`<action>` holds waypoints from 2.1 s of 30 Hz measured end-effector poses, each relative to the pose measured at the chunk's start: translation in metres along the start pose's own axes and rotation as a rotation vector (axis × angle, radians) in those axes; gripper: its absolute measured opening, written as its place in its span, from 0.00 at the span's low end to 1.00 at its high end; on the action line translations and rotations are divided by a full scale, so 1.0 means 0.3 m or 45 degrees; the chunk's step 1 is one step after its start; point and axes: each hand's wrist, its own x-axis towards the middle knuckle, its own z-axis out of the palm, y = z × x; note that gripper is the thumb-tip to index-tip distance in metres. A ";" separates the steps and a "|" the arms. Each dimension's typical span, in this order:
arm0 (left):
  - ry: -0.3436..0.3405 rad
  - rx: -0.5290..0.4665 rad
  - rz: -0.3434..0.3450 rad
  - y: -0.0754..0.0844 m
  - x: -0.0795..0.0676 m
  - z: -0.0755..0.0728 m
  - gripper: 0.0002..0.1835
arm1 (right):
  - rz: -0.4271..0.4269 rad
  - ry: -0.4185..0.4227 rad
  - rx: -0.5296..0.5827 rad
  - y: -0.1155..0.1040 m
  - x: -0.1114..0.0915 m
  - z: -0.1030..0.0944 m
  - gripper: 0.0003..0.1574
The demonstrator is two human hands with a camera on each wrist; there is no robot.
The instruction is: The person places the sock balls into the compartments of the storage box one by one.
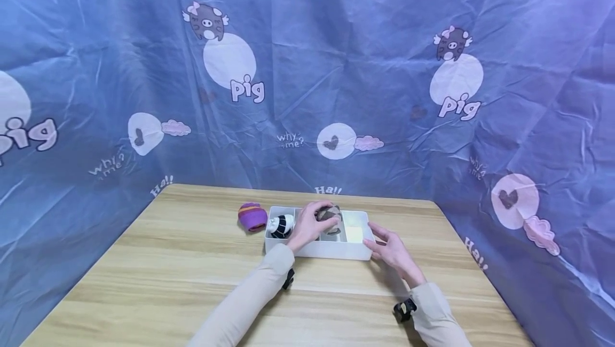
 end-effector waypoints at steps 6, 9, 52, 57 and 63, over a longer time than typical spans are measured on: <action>0.003 0.012 0.004 0.001 -0.007 0.008 0.25 | 0.009 -0.008 0.012 0.009 -0.002 -0.002 0.44; 0.030 0.020 0.020 -0.004 -0.005 0.012 0.19 | 0.006 -0.006 0.000 0.010 -0.003 -0.005 0.44; 0.263 -0.205 0.018 -0.086 -0.062 -0.253 0.12 | 0.000 -0.020 0.036 -0.005 -0.013 -0.002 0.44; 0.298 -0.198 -0.059 -0.118 -0.069 -0.324 0.12 | 0.007 -0.017 0.038 -0.007 -0.013 0.000 0.44; 0.367 -0.177 -0.122 -0.166 -0.066 -0.401 0.14 | 0.011 -0.015 0.028 -0.007 -0.013 0.001 0.44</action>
